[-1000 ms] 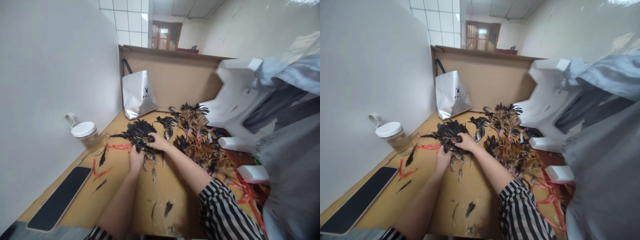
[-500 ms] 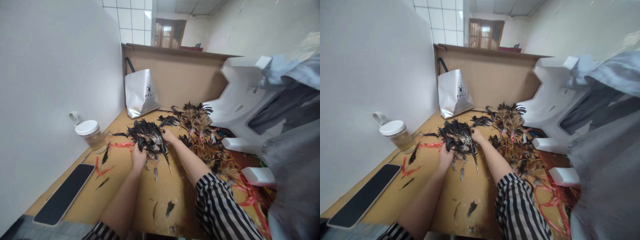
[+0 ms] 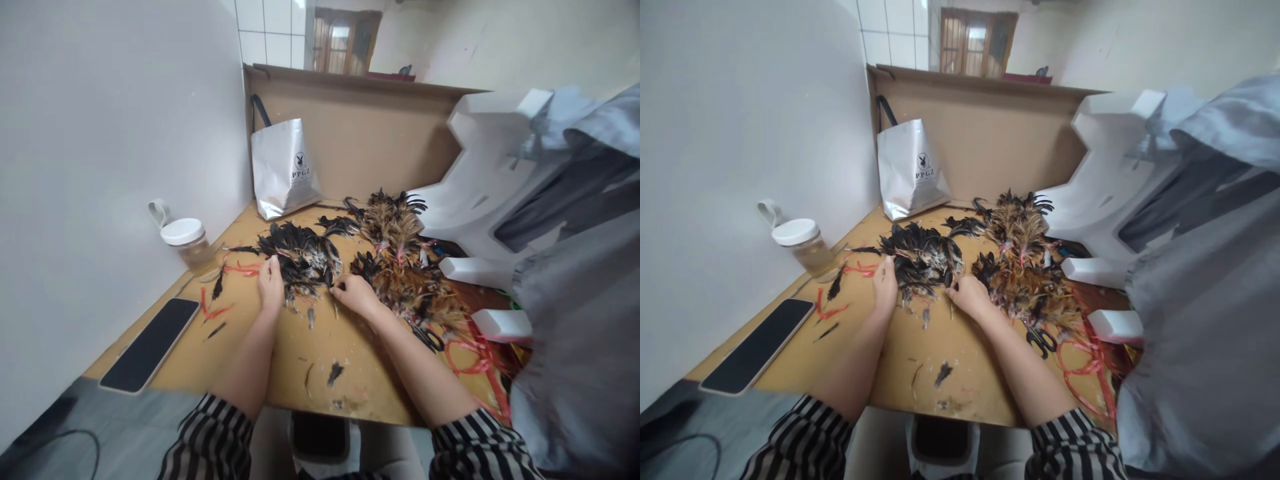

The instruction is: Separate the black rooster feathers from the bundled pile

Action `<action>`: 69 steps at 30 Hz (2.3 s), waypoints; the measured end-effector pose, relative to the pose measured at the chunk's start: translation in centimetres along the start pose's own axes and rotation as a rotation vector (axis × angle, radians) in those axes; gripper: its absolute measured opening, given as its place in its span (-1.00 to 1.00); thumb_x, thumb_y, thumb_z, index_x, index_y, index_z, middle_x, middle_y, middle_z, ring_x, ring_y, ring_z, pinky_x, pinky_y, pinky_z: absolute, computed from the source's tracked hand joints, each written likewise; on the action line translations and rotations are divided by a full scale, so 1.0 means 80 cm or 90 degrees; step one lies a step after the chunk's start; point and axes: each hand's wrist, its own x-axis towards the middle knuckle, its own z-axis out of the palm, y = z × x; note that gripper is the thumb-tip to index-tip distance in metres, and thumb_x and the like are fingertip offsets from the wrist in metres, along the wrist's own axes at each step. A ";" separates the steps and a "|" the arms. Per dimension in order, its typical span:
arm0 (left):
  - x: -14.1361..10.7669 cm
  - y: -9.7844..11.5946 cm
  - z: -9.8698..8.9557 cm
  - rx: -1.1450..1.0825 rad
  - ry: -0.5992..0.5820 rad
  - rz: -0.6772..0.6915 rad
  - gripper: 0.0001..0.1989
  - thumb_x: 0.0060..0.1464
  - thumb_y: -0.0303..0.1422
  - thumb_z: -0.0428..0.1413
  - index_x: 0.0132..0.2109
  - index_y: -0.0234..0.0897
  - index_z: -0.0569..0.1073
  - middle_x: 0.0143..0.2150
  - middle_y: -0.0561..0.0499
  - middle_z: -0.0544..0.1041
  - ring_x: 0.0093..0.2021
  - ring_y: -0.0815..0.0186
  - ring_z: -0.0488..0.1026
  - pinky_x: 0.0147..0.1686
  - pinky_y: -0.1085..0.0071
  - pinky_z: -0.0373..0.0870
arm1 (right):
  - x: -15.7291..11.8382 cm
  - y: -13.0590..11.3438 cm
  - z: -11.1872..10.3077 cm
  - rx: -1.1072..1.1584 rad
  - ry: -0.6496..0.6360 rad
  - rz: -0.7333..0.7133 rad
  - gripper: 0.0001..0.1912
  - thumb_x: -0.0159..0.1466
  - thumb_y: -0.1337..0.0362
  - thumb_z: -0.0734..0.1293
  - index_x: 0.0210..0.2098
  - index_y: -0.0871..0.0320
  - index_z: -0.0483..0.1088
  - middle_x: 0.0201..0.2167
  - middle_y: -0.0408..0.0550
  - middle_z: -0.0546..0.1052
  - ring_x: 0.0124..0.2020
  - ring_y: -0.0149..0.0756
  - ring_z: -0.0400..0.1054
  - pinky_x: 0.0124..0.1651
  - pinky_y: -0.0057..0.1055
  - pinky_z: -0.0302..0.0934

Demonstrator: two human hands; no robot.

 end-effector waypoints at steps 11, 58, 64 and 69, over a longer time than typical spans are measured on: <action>0.009 0.005 -0.022 0.001 0.103 0.053 -0.56 0.08 -0.13 -0.15 -0.22 -0.38 0.45 -0.24 -0.13 0.47 -0.17 0.29 0.38 -0.09 0.34 0.23 | -0.025 0.003 0.029 -0.068 -0.020 0.092 -0.82 0.02 0.25 0.24 -0.45 0.14 0.46 -0.41 0.08 0.50 -0.34 -0.20 0.36 -0.33 -0.39 0.13; -0.055 0.018 -0.010 -0.185 -0.222 -0.205 -0.69 -0.24 -0.26 0.18 -0.35 -0.36 0.35 -0.51 0.02 0.48 -0.67 0.51 0.30 -0.68 0.57 0.17 | 0.062 -0.010 -0.008 0.543 0.137 -0.025 -0.44 -0.05 -0.01 0.32 -0.12 0.18 0.34 -0.18 -0.02 0.44 -0.17 -0.32 0.29 -0.10 -0.39 0.13; -0.064 0.022 -0.004 -0.178 -0.299 -0.205 -0.72 -0.22 -0.26 0.17 -0.35 -0.37 0.37 -0.57 0.04 0.46 -0.68 0.50 0.29 -0.68 0.57 0.16 | 0.019 -0.029 0.003 0.645 0.058 -0.004 -0.64 -0.04 0.06 0.31 -0.39 0.24 0.42 -0.56 -0.12 0.44 -0.60 -0.47 0.23 -0.47 -0.49 0.14; -0.069 0.021 0.000 -0.163 -0.328 -0.185 -0.76 -0.21 -0.29 0.18 -0.38 -0.37 0.38 -0.65 0.08 0.41 -0.69 0.47 0.29 -0.65 0.55 0.20 | 0.001 -0.056 0.032 0.685 0.037 -0.027 -0.76 -0.04 0.15 0.31 -0.50 0.22 0.38 -0.68 -0.20 0.36 -0.67 -0.52 0.12 -0.57 -0.54 0.05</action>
